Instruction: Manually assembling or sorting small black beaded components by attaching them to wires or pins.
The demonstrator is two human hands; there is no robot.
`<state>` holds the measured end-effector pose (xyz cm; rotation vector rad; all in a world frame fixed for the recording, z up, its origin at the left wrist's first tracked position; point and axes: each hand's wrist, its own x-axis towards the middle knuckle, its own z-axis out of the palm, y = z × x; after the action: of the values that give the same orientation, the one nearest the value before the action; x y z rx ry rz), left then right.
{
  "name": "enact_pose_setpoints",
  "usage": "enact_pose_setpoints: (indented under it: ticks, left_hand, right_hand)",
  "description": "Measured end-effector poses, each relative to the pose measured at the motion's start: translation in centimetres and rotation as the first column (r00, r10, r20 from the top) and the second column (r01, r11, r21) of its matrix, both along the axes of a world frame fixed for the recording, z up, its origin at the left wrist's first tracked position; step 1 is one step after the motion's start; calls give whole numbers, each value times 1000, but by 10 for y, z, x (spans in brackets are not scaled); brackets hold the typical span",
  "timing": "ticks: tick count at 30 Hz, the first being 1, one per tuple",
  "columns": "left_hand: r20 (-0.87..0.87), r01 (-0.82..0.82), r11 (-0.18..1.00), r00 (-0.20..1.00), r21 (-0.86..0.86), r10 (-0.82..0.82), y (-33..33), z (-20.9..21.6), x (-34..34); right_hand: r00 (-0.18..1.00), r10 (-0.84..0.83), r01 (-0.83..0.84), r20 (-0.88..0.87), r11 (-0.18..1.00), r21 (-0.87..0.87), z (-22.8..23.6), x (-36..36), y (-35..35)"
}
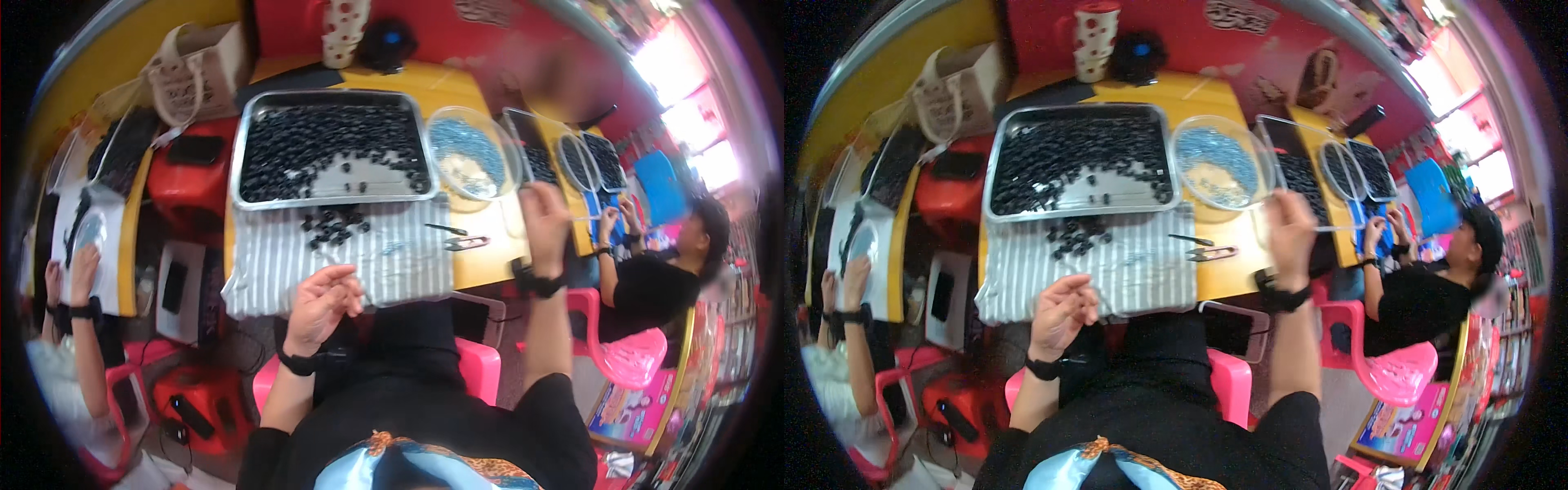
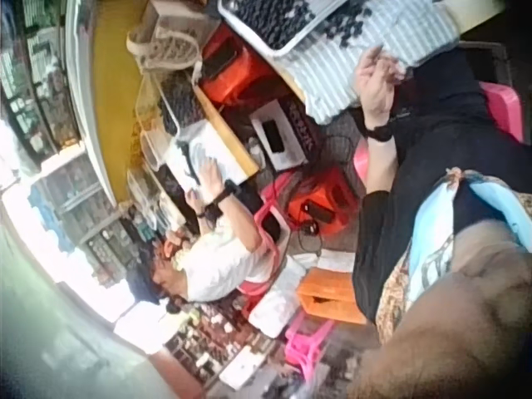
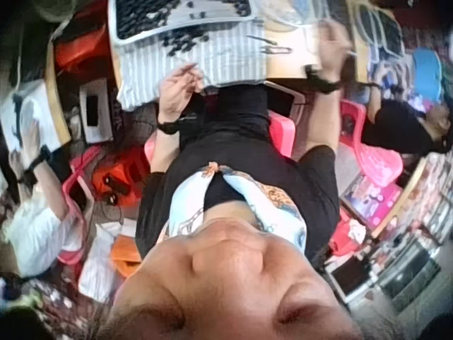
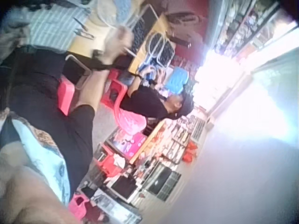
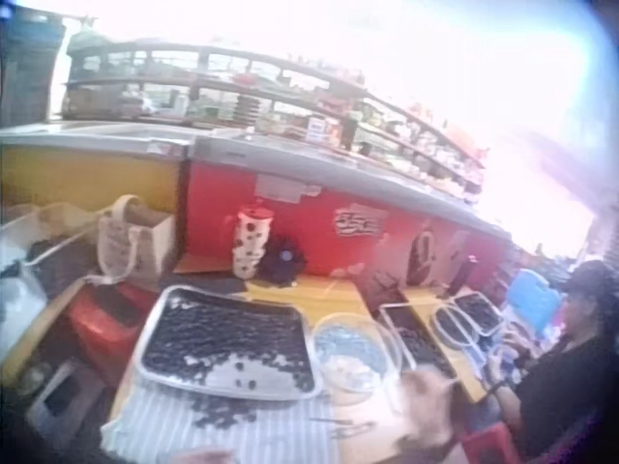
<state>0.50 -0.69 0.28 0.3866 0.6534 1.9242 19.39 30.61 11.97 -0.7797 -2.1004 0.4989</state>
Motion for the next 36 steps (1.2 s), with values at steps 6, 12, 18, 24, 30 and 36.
enact_pose_setpoints:
  ticks: [6,12,18,24,30,36]
  left_hand:
    - [77,-8,988,997,152,-4,-2,0,-1]
    - [144,-75,979,988,191,48,-4,-3,-1]
    - [161,-64,991,986,116,45,-3,1,-2]
    - [178,-135,991,975,14,131,-3,0,4]
    - [-144,-168,985,976,-33,162,0,2,9]
    - [-234,-153,988,961,-15,145,3,2,9]
  right_hand:
    - [997,17,-10,69,995,-95,-3,-1,8]
    - [738,640,-575,216,763,-297,-39,-99,-131]
    - [627,528,-570,574,812,-124,-54,-148,-150]
    - [717,665,-566,209,730,-383,-43,-122,-161]
    - [848,401,-461,-347,233,-856,-53,-76,-197]
    - [832,269,-540,-485,194,-819,-70,-75,-200]
